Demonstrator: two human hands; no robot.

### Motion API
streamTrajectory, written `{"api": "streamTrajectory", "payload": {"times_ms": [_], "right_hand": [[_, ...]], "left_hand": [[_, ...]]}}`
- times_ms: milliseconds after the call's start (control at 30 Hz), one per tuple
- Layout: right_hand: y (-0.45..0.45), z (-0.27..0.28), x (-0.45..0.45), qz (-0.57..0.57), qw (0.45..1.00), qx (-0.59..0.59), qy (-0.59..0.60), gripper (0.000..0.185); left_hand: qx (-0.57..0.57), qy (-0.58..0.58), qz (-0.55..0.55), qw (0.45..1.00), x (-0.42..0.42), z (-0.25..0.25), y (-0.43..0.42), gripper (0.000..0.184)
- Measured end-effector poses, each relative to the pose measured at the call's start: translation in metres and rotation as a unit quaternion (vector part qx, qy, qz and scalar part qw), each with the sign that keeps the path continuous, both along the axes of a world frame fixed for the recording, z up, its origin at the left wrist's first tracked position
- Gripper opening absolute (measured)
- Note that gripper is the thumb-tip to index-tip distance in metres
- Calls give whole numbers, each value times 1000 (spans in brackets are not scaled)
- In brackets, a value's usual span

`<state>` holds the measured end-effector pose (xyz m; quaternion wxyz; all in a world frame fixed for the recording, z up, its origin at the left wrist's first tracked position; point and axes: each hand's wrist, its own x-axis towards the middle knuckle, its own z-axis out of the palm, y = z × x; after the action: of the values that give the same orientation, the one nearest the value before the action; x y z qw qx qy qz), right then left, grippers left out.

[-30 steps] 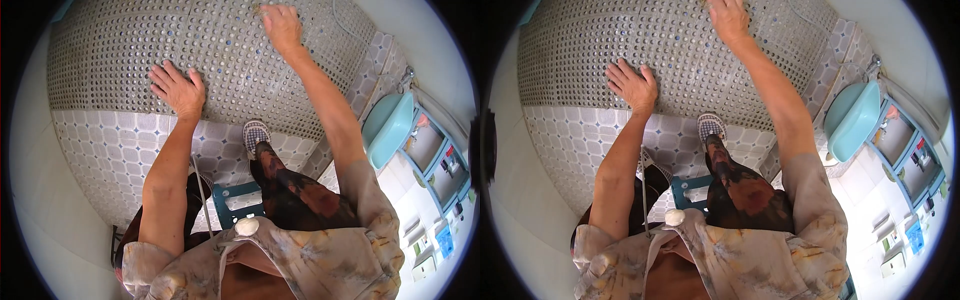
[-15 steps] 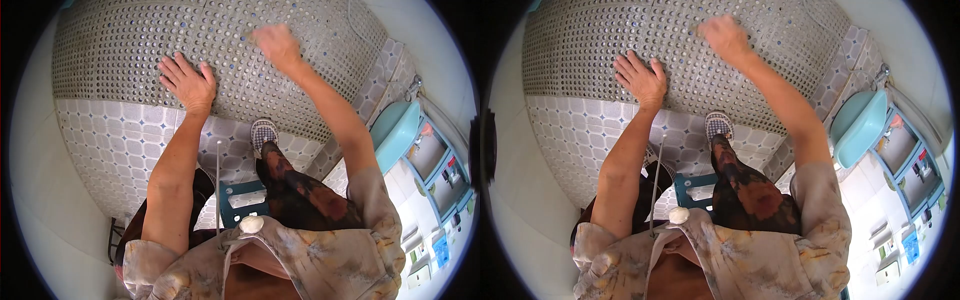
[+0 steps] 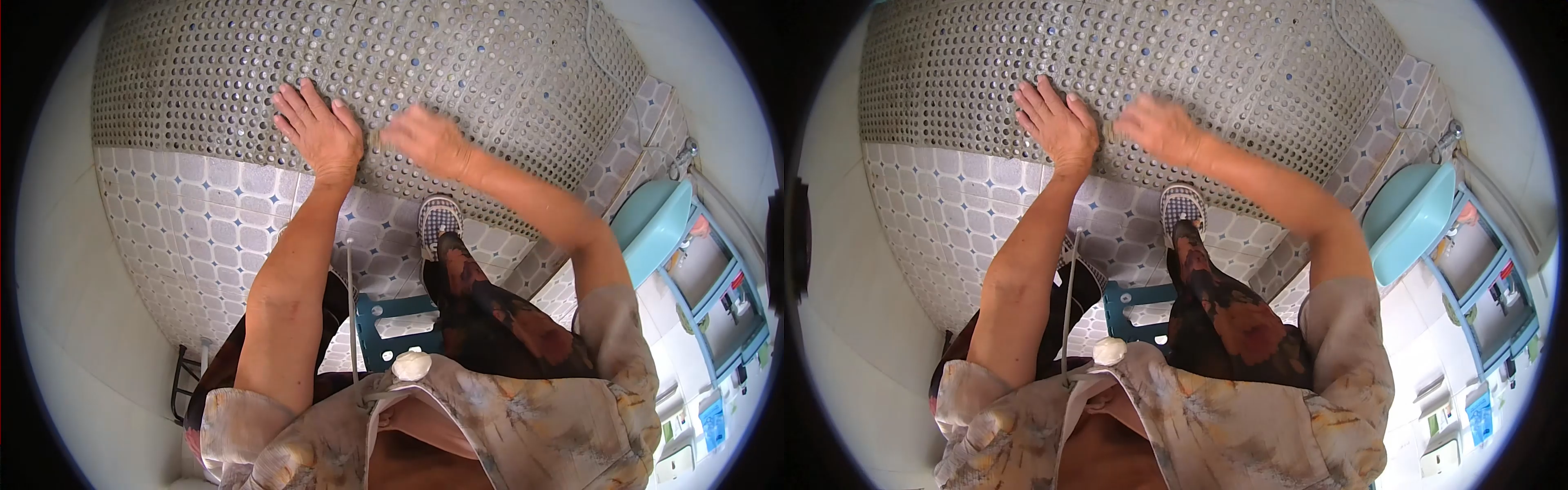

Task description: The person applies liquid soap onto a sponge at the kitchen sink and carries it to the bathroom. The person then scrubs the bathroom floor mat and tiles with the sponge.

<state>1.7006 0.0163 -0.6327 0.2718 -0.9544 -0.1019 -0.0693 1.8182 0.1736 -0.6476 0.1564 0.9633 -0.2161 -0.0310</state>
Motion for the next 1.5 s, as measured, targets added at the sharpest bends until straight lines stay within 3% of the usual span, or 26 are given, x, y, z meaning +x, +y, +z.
{"api": "streamTrajectory", "payload": {"times_ms": [133,267,333,400,467,567,633,700,767,833,933,1000,1067,1100,1233,1367,1500], "right_hand": [[-89,-2,72,-152,981,-91,-74,24],[-104,2,93,-305,941,-129,-76,26],[-66,-4,75,-297,950,-92,-20,27],[-19,-6,46,-158,985,-61,43,27],[25,4,12,-68,998,17,3,25],[24,7,13,-19,999,-22,37,26],[-9,3,39,-13,999,-44,-4,23],[-54,-2,77,-78,980,-183,-16,25],[-99,7,125,-243,929,-205,191,22],[-133,6,138,-336,929,-154,17,26],[-110,2,136,-328,929,-166,-32,20],[-65,-3,110,-197,976,-84,-33,16],[-12,1,71,-76,997,-5,32,23],[6,2,54,-26,1000,17,0,25],[-4,16,46,-32,999,-29,16,28],[-67,-7,46,-178,973,-141,-29,32],[-80,-13,45,-261,951,-161,-38,34]], "left_hand": [[-1,2,-3,1000,1,2,-2,59],[0,4,0,1000,-2,2,-1,59],[0,-3,2,1000,0,1,0,59],[-4,-3,4,1000,-1,-1,0,60],[2,-9,3,1000,0,-5,1,60],[-6,-7,5,1000,0,-6,2,58],[-2,-5,4,1000,-2,-3,3,58],[-4,-3,6,1000,-2,1,0,57],[-4,5,8,1000,-1,1,1,57],[-6,7,10,1000,1,0,-1,57],[-9,11,5,1000,-1,0,1,57],[-4,9,8,1000,-1,1,1,58],[-3,27,10,1000,1,4,2,59],[-7,36,13,999,0,2,4,60],[-16,68,30,997,-1,3,4,62],[-28,74,33,996,1,10,4,62],[-28,79,30,996,0,10,4,62]]}}
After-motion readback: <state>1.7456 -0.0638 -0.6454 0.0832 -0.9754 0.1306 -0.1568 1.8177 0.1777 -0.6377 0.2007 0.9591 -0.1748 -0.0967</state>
